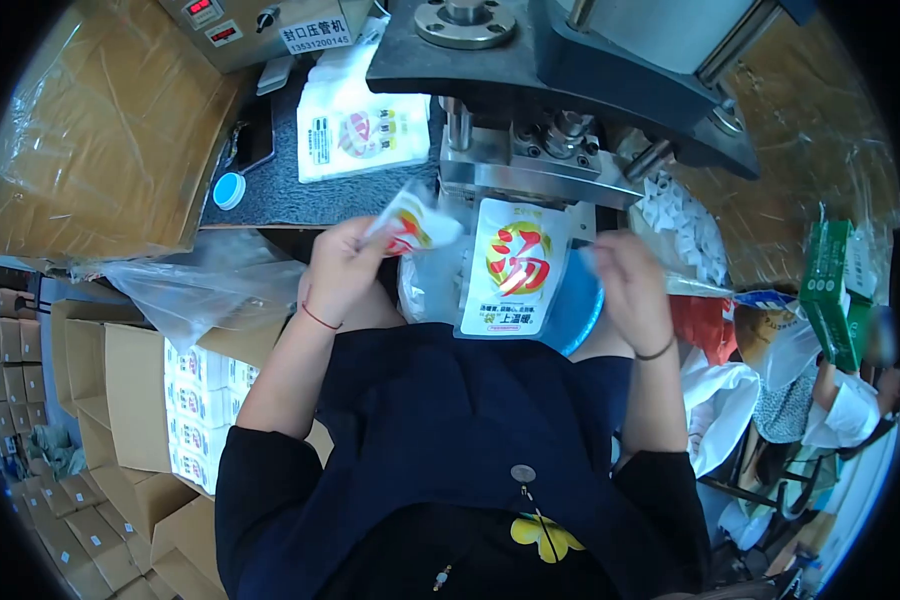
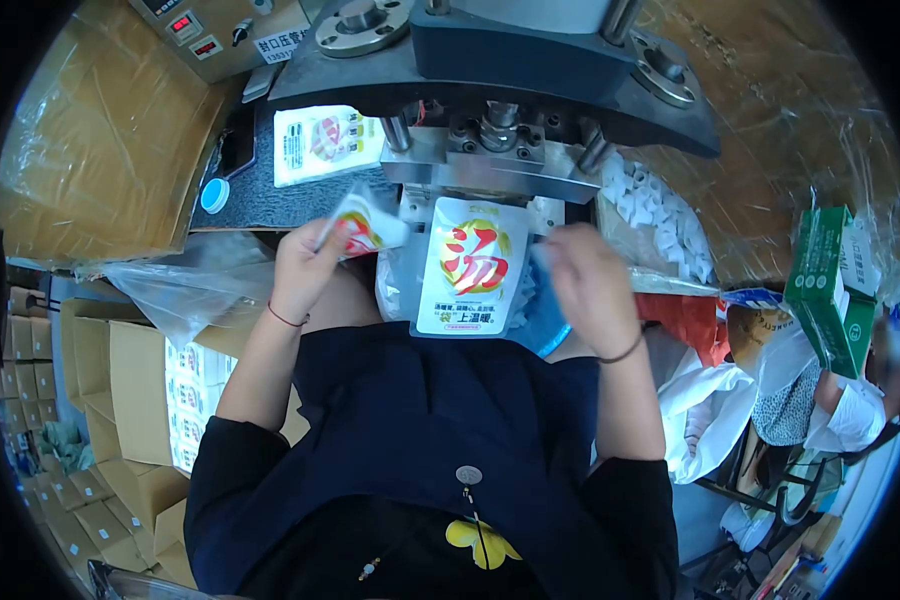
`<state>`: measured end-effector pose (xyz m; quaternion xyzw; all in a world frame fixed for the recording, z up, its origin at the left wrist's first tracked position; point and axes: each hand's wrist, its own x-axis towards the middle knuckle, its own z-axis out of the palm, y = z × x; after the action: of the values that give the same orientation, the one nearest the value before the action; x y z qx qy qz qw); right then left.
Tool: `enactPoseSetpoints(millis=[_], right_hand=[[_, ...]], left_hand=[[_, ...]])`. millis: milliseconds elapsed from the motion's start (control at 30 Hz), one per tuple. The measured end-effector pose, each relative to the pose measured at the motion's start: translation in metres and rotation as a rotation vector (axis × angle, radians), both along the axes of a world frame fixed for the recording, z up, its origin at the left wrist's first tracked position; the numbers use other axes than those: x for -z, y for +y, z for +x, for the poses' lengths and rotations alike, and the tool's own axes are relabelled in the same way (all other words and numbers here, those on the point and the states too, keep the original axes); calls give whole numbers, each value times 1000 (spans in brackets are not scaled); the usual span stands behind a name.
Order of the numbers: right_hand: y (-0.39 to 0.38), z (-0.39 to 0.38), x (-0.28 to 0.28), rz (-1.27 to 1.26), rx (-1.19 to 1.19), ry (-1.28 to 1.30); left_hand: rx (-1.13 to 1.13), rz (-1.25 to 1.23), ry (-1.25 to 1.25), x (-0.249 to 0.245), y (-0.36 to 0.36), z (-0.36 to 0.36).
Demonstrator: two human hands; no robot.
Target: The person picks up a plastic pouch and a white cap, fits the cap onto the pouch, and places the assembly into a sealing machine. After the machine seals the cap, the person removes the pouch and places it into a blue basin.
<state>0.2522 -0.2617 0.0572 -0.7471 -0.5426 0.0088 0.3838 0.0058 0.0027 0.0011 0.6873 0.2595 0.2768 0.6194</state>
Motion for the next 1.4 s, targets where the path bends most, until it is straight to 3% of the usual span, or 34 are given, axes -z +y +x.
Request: enactPoseSetpoints(millis=[67, 100, 133, 200, 333, 433, 533, 667, 767, 900, 933, 1033, 1067, 1133, 1167, 1267, 1367, 1400], right_hand=[[19, -19, -13, 15, -167, 143], [27, -24, -17, 71, -149, 170], [34, -26, -20, 126, -132, 196], [41, -28, -22, 155, -134, 178], [36, -19, -24, 26, -174, 77], [18, -5, -32, -181, -261, 114], [11, 2, -33, -186, -287, 238], [-8, 53, -18, -219, 230, -360], [-22, 80, 9, -317, 206, -398], [-24, 92, 29, -345, 212, -244], [-27, 94, 37, -295, 245, -274], [-34, 107, 49, -229, 332, -322], [-33, 102, 45, -250, 351, -262], [-29, 92, 31, -296, 381, -146], [-35, 96, 38, -204, 343, -347], [-38, 75, 15, -101, 525, -10], [-43, 61, 1, -85, 520, 77], [-43, 52, -3, -114, 543, 114]], left_hand=[[136, 226, 138, 3, -14, 4], [139, 153, 157, -5, -32, 12], [181, 279, 221, -4, -40, 16], [275, 243, 223, -9, -60, 28], [487, -374, 99, -7, -91, 40], [669, -657, 124, -6, -104, 45], [781, -780, 98, 4, -114, 52], [656, -788, 49, 8, -95, 62], [576, -863, 20, -3, -65, 76], [565, -875, 40, 6, -54, 83], [449, -688, -48, -1, -58, 81], [-195, 405, 169, 6, 7, 78], [-411, 772, 92, -7, 29, 75], [-353, 1223, 358, 8, 77, 69], [-168, 1284, 575, 21, 82, 58], [62, 1354, 483, -4, 33, 24], [53, 1053, 331, 22, 23, -2], [-69, 1039, 356, 11, 17, -4]])
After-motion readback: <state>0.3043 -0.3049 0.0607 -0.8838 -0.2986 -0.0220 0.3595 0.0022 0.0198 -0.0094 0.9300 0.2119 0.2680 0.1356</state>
